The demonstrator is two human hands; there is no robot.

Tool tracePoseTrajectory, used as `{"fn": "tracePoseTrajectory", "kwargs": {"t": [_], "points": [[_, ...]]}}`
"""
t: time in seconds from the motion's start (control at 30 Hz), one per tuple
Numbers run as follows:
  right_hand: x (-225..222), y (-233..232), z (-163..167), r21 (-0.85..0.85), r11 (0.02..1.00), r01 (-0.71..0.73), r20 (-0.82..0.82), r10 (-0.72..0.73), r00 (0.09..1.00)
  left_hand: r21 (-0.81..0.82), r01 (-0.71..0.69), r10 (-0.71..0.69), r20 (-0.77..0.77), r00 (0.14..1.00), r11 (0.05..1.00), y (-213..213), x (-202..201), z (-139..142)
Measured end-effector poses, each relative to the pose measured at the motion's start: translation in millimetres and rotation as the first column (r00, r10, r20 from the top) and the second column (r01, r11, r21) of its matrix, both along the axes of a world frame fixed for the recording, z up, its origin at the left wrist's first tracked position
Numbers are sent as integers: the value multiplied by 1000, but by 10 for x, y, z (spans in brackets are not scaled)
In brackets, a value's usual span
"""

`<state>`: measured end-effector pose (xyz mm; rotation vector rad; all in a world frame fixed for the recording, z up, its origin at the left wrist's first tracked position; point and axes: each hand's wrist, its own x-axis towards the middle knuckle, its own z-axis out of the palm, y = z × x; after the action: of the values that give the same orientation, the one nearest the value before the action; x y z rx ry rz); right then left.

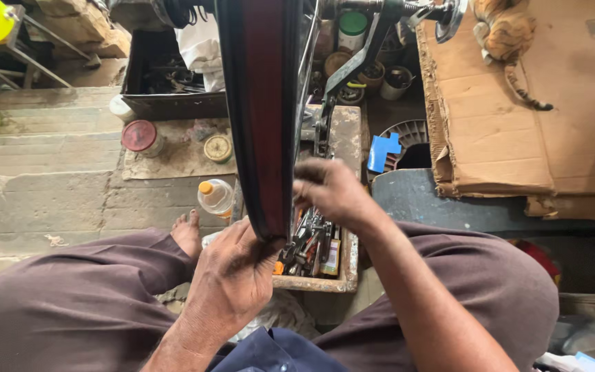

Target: The person sits on the floor and uses a spoke wrench to tighten the nipples on a bicycle wheel mounted in a truing stand. They rotate the wheel and adjust individual spokes to align the rim.

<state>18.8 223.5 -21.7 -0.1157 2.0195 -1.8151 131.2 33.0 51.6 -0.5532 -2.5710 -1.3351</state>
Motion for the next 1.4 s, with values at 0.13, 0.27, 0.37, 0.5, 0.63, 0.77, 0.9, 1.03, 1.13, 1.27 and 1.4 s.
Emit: {"fn": "tracePoseTrajectory", "kwargs": {"t": [0.13,0.27,0.37,0.5,0.63,0.77,0.9,1.03,1.13,1.27,1.4], "points": [[130,-43,54,486,873,29,-372,177,911,-32,-23,26,83,996,999,-10,-6,-77],[161,-130,177,322,943,81,-307,23,951,9,-32,32,43,999,999,-20,-34,6],[158,-65,281,-56,994,-97,71,101,992,-30,-33,28,-150,988,999,-18,-67,217],[146,57,274,-621,749,-230,173,417,892,26,-73,76,-117,990,997,-14,-83,482],[29,126,149,-577,778,-248,176,415,893,85,-36,52,-187,981,996,21,-66,428],[81,60,76,48,997,-56,-67,59,996,99,-55,65,-98,993,994,80,-12,158],[265,-126,54,494,850,183,-512,114,851,116,-14,27,-108,994,993,100,-6,51],[249,-51,75,7,995,-95,129,93,987,95,-71,86,-163,983,993,85,21,213],[136,67,110,-608,765,-211,172,387,906,104,-78,94,-159,983,991,82,9,339],[31,151,180,-394,875,-282,132,357,925,133,-67,82,-107,991,989,127,-26,325],[-88,208,194,23,999,38,82,-40,996,-96,-167,141,-233,962,981,180,-3,222]]}}
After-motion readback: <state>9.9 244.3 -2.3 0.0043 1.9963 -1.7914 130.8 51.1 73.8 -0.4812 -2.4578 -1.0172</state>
